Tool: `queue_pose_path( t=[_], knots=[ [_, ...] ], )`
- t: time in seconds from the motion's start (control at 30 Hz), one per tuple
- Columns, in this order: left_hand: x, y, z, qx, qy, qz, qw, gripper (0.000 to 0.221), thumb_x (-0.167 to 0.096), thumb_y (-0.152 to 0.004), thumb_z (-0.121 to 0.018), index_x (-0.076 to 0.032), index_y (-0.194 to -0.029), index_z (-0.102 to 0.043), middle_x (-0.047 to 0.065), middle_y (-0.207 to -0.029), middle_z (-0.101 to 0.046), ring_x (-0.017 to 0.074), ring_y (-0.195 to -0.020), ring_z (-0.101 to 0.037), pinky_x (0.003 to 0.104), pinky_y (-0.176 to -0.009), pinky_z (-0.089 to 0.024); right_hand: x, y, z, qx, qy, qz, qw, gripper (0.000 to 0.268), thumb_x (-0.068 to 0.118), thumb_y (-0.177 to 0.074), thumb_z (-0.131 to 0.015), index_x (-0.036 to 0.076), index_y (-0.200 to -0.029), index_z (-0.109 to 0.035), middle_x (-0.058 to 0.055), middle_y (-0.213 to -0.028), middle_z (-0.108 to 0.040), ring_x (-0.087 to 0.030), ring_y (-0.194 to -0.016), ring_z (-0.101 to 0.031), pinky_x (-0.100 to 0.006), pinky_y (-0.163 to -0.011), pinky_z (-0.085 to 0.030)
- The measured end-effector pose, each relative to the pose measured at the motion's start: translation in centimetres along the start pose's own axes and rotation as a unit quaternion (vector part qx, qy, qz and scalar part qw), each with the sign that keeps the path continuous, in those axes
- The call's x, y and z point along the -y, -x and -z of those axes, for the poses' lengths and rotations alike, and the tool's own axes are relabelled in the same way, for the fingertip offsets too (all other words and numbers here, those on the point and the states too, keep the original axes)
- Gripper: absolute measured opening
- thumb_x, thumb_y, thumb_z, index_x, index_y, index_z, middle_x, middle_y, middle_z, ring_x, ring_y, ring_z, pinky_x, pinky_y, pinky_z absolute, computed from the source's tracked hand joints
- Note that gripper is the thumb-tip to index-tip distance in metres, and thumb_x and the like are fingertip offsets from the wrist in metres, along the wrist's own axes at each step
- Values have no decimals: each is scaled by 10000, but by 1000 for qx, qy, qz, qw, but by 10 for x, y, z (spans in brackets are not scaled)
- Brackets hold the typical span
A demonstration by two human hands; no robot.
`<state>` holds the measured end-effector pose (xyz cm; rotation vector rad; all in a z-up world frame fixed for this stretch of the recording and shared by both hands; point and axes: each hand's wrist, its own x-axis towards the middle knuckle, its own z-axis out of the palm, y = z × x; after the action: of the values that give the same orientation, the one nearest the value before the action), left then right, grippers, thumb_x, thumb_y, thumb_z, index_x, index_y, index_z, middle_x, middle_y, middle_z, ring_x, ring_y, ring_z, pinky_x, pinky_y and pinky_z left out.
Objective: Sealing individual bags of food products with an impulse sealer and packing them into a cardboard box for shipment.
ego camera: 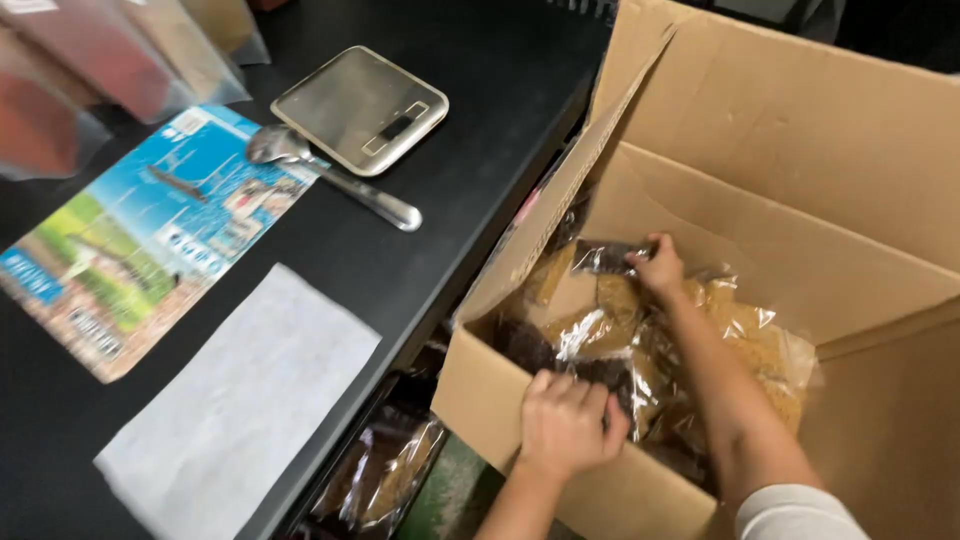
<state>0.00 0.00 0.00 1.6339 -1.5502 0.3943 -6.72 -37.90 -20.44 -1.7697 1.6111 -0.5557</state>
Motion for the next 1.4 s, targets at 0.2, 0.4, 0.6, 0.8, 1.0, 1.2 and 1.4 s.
queue_pose_path(
  t=[0.2, 0.4, 0.6, 0.8, 1.0, 1.2, 1.4],
  knots=[
    [5, -9, -9, -46, 9, -19, 999, 235, -214, -825, -584, -159, -613, -500, -2, -558, -447, 202, -519, -443, 347, -555, -297, 162, 68, 33, 88, 46, 210, 973, 886, -62, -825, -586, 268, -1602, -315, -114, -773, -682, -311, -735, -657, -447, -768, -510],
    [6, -13, -8, -47, -5, -29, 998, 228, -216, -815, -574, -158, -610, -493, 12, -563, -449, 209, -533, -437, 365, -564, -283, 143, 18, -7, 63, 91, 222, 969, 228, -2, -803, -605, 209, -717, -622, 21, -714, -697, -131, -684, -641, -312, -718, -502],
    [4, -2, -6, -9, -4, 1, 1000, 263, -248, -841, -617, -136, -612, -553, 39, -578, -564, 252, -571, -523, 395, -618, -375, 146, 118, 138, -21, -99, 256, 961, 176, 43, -740, -742, 163, -701, -620, 61, -693, -670, -28, -691, -566, -206, -680, -430],
    [-44, -5, 53, 33, 793, 292, 533, 1432, -708, -736, -903, -400, -1595, 201, 313, -1657, -57, 463, -1493, -328, 414, -1008, -483, 123, 349, 210, -135, -162, 347, 914, 346, 49, -726, -796, 195, -620, -501, 86, -612, -523, -46, -629, -447, -258, -631, -379],
    [-78, 5, 166, -147, 703, 482, 502, 778, -49, -693, -813, -89, -1410, -512, 188, -1306, -670, 281, -1120, -647, 395, -989, -540, 137, 495, 217, 124, -177, 504, 836, 196, 40, -830, -693, 164, -763, -829, -15, -907, -774, -102, -783, -760, -207, -745, -568],
    [-86, 69, 297, -47, 418, 407, 811, 560, -241, -742, -840, -122, -1236, -606, 49, -1199, -734, 138, -1094, -697, 281, -977, -544, 182, 510, 226, 155, -281, 340, 884, 565, -12, -752, -752, -32, -1298, -606, -143, -1240, -718, -220, -1067, -716, -330, -1002, -566],
    [-119, 105, 411, 71, 290, 428, 853, 656, -365, -716, -787, -178, -1324, -625, 28, -1233, -611, 168, -1195, -659, 301, -980, -477, 327, 615, 196, 313, -148, 496, 796, 113, 178, -755, -866, 108, -677, -824, 36, -636, -779, -9, -524, -582, -186, -476, -438]
  ],
)
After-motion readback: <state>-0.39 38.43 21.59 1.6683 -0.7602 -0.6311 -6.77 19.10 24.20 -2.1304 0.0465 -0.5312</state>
